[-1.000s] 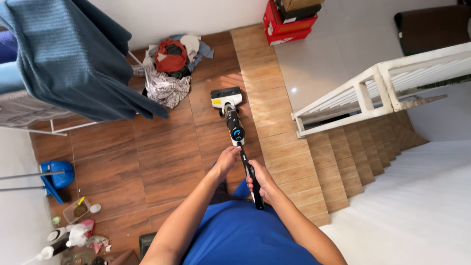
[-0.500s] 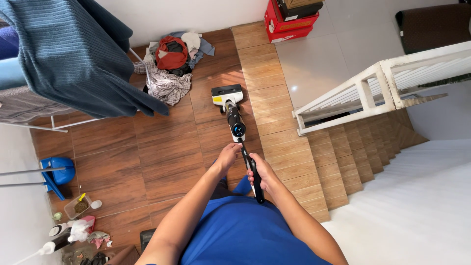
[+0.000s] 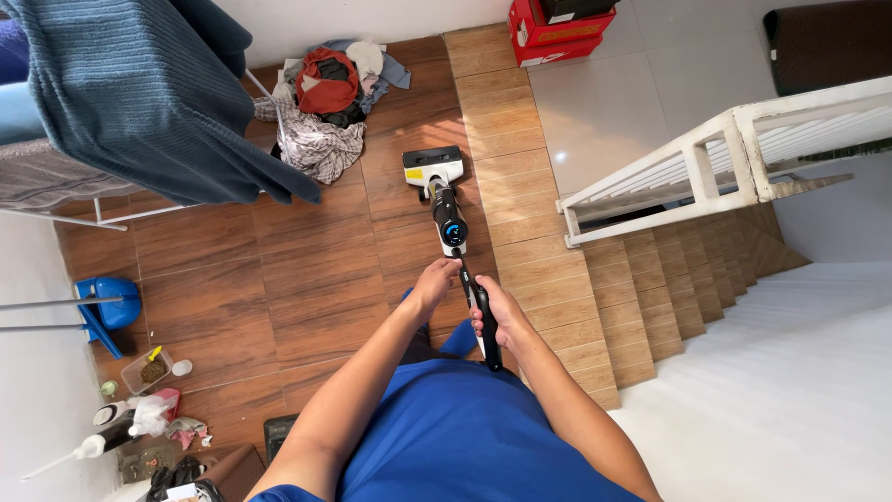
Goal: The recorder vacuums the floor and stairs and then performs maintenance on the vacuum cleaner.
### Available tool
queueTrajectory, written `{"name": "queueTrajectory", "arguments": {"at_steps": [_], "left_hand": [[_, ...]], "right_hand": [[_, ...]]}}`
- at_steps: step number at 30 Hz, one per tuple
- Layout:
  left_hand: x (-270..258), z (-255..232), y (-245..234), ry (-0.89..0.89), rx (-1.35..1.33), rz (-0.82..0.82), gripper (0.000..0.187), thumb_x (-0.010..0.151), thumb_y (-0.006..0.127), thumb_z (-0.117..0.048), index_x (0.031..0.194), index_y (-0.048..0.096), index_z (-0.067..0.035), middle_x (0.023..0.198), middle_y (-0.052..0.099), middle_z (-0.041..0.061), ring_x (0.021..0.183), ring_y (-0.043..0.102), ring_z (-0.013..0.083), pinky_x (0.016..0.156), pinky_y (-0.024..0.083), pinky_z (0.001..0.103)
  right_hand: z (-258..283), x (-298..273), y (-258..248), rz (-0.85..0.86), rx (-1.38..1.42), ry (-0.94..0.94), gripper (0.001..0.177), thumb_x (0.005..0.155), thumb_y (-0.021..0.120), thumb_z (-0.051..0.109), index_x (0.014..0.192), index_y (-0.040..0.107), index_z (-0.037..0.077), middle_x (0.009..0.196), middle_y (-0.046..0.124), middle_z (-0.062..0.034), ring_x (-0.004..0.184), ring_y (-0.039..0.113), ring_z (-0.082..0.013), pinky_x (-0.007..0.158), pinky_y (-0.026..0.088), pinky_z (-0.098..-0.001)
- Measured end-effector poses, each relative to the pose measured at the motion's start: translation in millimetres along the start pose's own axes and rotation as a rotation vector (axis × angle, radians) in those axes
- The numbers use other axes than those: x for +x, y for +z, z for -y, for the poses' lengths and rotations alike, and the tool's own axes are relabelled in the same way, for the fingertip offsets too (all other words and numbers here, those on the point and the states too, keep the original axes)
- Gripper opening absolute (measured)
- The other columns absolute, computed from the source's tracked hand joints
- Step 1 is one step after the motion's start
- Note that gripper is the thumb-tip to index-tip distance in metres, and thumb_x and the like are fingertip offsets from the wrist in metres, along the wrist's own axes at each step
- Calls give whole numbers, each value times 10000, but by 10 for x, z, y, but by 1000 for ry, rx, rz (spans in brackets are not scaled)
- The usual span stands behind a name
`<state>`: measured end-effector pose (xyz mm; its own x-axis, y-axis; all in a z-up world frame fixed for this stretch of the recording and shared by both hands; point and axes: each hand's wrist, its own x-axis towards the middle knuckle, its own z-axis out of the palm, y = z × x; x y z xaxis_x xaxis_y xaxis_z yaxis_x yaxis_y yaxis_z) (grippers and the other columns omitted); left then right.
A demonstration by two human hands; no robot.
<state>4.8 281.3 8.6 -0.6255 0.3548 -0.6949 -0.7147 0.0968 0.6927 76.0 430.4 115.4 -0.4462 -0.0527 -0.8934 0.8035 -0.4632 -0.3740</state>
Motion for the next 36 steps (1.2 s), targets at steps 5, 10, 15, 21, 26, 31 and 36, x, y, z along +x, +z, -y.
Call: {"name": "queueTrajectory", "arguments": {"at_steps": [5,10,15,21,26,31,36], "left_hand": [[-37,-43,33,0,-8,8,405,972,587,-431,1192,653,-98,1078,657,10,911,505,130,727,426,278],[-55,-90,55,15,-11,-11,410,970,597,-430,1192,658,-90,1084,659,18,914,508,135,741,432,283],[-106,-173,91,-1,-14,-7,397,970,594,-429,1189,652,-103,1088,640,1,912,493,129,736,422,287],[-21,-59,116,12,-10,-14,400,968,596,-435,1189,660,-108,1091,654,3,903,495,128,720,414,291],[-294,-373,193,-51,-29,-2,412,960,551,-481,1202,635,-159,1105,637,-34,958,525,124,808,433,380],[-312,-589,229,-25,-195,79,392,1001,483,-550,1107,596,-190,1006,632,-27,960,602,144,890,434,466],[-153,-918,256,45,-354,62,405,1015,478,-572,1079,679,-227,980,621,-92,962,539,104,917,449,477]], "right_hand": [[86,-14,16,4,6,24,458,957,569,542,796,487,122,529,481,-39,418,472,-170,431,394,-337],[147,-32,46,13,8,27,440,951,569,538,800,500,131,527,478,-31,414,463,-165,434,393,-332],[212,-133,77,7,-1,11,440,960,573,527,793,505,126,533,485,-34,426,466,-165,445,398,-332],[186,-41,-5,52,6,17,466,975,559,530,786,509,107,535,487,-34,430,467,-170,455,405,-334],[426,-51,112,134,18,32,414,966,532,547,846,576,153,548,499,-17,447,474,-160,461,409,-324],[868,138,226,263,33,-23,405,1013,538,530,896,596,147,601,534,13,495,499,-125,494,439,-296],[1402,286,420,326,98,-63,447,1039,554,499,924,579,68,662,568,-15,528,536,-135,523,483,-308]]}}
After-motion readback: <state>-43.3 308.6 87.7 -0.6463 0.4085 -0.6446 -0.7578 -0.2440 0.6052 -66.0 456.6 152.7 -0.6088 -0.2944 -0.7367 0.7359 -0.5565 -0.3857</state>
